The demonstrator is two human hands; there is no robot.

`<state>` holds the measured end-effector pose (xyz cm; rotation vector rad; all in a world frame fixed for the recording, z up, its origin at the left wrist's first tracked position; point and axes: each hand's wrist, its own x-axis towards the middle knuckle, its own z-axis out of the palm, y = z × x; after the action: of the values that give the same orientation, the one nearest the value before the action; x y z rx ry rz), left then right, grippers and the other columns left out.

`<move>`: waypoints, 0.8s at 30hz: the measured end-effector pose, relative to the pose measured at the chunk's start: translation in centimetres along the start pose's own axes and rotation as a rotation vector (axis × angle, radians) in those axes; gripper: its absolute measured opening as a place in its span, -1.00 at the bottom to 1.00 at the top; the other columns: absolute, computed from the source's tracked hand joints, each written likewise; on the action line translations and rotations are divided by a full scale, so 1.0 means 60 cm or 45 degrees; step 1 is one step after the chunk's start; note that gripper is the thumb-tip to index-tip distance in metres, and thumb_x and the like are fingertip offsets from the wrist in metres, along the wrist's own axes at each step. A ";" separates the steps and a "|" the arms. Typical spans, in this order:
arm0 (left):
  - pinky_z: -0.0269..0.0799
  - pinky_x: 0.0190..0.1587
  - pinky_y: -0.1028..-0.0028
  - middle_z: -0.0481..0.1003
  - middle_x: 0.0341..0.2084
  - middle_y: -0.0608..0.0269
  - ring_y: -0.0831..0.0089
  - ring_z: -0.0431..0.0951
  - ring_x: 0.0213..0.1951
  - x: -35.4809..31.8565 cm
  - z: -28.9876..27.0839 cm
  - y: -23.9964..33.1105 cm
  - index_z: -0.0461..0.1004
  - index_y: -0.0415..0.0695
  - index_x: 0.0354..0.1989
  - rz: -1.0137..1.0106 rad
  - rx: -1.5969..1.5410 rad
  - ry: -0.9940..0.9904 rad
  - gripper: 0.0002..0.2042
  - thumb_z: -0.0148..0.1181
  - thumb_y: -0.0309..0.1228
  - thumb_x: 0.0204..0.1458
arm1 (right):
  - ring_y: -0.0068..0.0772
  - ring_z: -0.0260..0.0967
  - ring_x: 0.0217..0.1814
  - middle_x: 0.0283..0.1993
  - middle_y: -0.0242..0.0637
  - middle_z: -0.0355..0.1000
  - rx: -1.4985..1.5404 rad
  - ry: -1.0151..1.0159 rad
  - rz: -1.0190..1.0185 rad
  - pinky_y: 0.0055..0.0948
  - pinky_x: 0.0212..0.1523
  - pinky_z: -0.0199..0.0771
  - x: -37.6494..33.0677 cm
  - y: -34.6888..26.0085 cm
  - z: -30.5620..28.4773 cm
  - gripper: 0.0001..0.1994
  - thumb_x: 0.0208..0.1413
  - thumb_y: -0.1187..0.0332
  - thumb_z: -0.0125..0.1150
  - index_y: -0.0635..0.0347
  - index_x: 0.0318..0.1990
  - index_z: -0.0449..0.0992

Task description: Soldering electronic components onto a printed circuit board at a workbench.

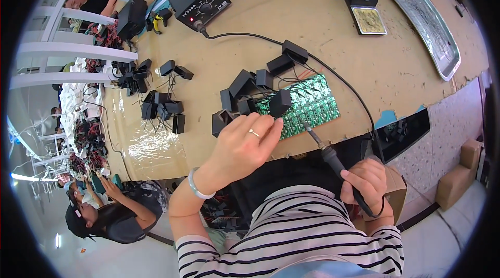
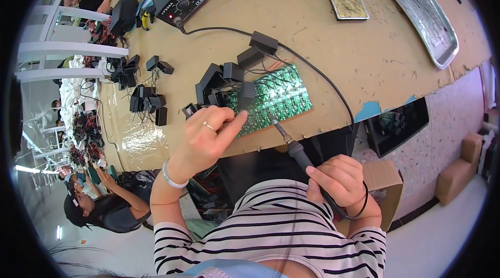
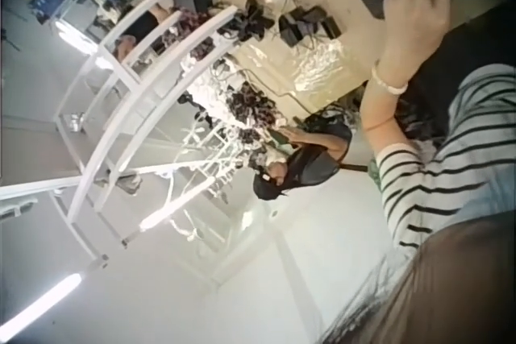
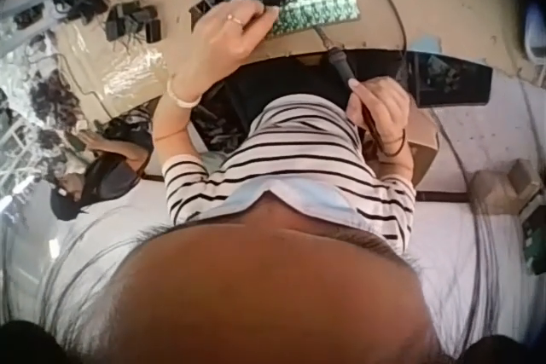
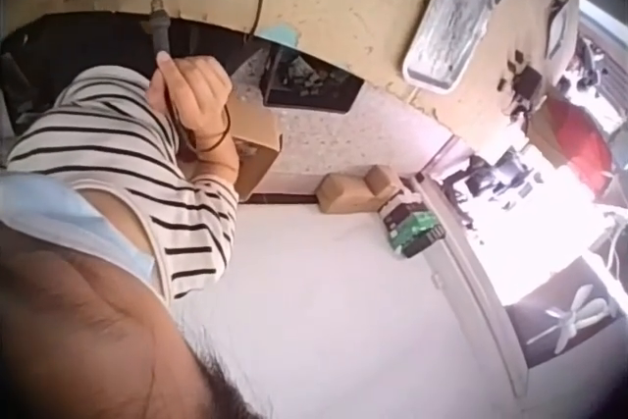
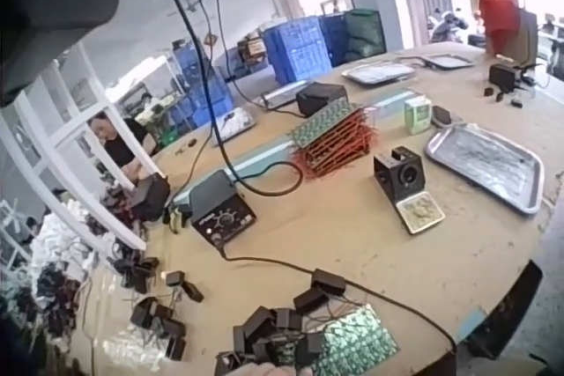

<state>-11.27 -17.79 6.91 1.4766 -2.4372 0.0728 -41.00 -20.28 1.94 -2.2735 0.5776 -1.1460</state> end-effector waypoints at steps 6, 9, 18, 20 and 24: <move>0.34 -0.41 0.47 0.42 -0.35 0.29 0.41 0.46 -0.37 0.003 0.035 0.004 0.58 -0.22 -0.29 0.039 0.144 -0.061 -0.74 0.26 -0.49 -0.25 | -0.38 0.44 -0.51 -0.45 -0.35 0.45 0.060 -0.008 -0.036 -0.45 -0.48 0.47 -0.003 0.016 0.017 -0.64 -0.26 0.67 0.31 0.32 -0.18 0.62; 0.31 -0.42 0.48 0.40 -0.38 0.29 0.41 0.44 -0.36 0.004 0.042 0.000 0.55 -0.23 -0.33 0.038 0.149 -0.022 -0.77 0.24 -0.47 -0.23 | -0.39 0.42 -0.52 -0.44 -0.35 0.44 0.074 0.002 -0.048 -0.47 -0.49 0.46 -0.003 0.026 0.028 -0.64 -0.27 0.66 0.33 0.31 -0.19 0.62; 0.31 -0.42 0.46 0.37 -0.39 0.29 0.41 0.43 -0.37 0.003 0.048 -0.002 0.55 -0.22 -0.33 -0.001 0.120 -0.016 -0.78 0.23 -0.47 -0.22 | -0.41 0.41 -0.53 -0.46 -0.35 0.45 0.069 -0.010 -0.062 -0.49 -0.51 0.44 0.004 0.029 0.040 -0.68 -0.24 0.63 0.33 0.32 -0.20 0.62; 0.31 -0.42 0.46 0.37 -0.39 0.28 0.41 0.43 -0.37 0.003 0.049 -0.001 0.54 -0.22 -0.34 -0.004 0.118 -0.018 -0.79 0.22 -0.46 -0.22 | -0.41 0.42 -0.53 -0.47 -0.35 0.45 0.060 -0.015 -0.080 -0.49 -0.51 0.43 0.006 0.028 0.040 -0.69 -0.23 0.63 0.33 0.32 -0.20 0.61; 0.37 -0.39 0.44 0.41 -0.35 0.29 0.39 0.47 -0.35 0.004 0.047 0.002 0.56 -0.22 -0.29 -0.077 0.057 -0.092 -0.77 0.28 -0.49 -0.19 | -0.41 0.42 -0.54 -0.48 -0.34 0.46 0.050 -0.023 -0.099 -0.48 -0.52 0.44 0.008 0.024 0.038 -0.70 -0.21 0.61 0.33 0.34 -0.20 0.60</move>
<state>-12.08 -18.46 4.30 1.5973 -2.4605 0.0625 -39.06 -21.09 0.20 -2.2875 0.4596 -1.1626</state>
